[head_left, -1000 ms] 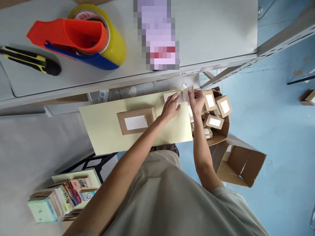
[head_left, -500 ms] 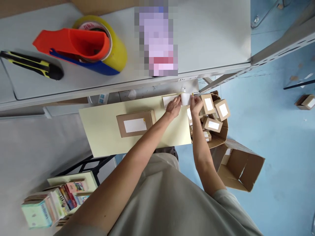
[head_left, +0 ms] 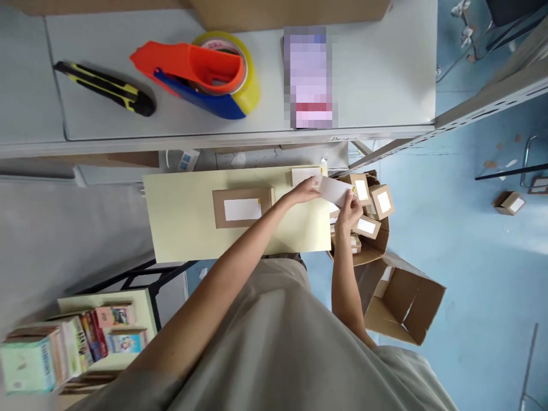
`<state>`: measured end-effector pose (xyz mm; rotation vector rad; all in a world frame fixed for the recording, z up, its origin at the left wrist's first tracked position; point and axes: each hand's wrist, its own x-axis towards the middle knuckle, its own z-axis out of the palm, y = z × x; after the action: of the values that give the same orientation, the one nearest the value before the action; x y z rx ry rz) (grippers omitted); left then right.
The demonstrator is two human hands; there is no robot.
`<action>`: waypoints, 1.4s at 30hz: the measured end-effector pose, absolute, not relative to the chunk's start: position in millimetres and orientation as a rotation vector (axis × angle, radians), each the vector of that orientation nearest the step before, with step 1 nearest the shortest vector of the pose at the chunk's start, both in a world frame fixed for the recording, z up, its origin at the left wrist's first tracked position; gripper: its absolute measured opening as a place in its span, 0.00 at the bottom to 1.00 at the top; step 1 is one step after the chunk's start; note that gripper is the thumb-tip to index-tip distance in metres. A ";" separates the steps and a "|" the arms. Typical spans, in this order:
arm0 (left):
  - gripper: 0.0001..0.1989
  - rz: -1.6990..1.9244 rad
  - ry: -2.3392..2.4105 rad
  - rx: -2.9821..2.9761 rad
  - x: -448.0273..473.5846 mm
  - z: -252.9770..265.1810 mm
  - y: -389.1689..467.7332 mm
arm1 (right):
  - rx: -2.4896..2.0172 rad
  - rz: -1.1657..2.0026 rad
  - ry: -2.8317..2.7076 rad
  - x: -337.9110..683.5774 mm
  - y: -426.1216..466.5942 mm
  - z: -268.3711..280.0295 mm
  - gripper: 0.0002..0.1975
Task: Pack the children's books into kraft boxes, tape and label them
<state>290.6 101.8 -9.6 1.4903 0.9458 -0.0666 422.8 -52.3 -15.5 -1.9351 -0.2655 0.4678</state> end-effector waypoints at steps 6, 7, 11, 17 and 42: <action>0.13 0.237 0.880 1.109 153.5 80.1 46.7 | -1.752 0.719 -0.420 364.0 -50.7 52.1 0.37; 0.15 0.266 0.904 1.082 133.8 90.8 37.2 | -1.737 0.768 -0.458 355.8 -48.6 59.6 0.38; 0.19 0.338 1.055 1.091 76.1 114.9 8.7 | -1.697 0.929 -0.630 322.0 -35.8 77.2 0.38; 0.18 0.459 1.157 1.200 27.6 129.4 -9.6 | -1.675 0.985 -0.797 279.6 -31.6 96.3 0.35; 0.17 0.645 0.838 1.106 -177.9 160.8 35.6 | -1.680 0.998 -0.694 65.3 -8.9 140.1 0.37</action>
<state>-177.9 35.6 160.8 1.1061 0.8379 0.6451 65.3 -8.9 140.1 -1.6801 -0.6942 0.9977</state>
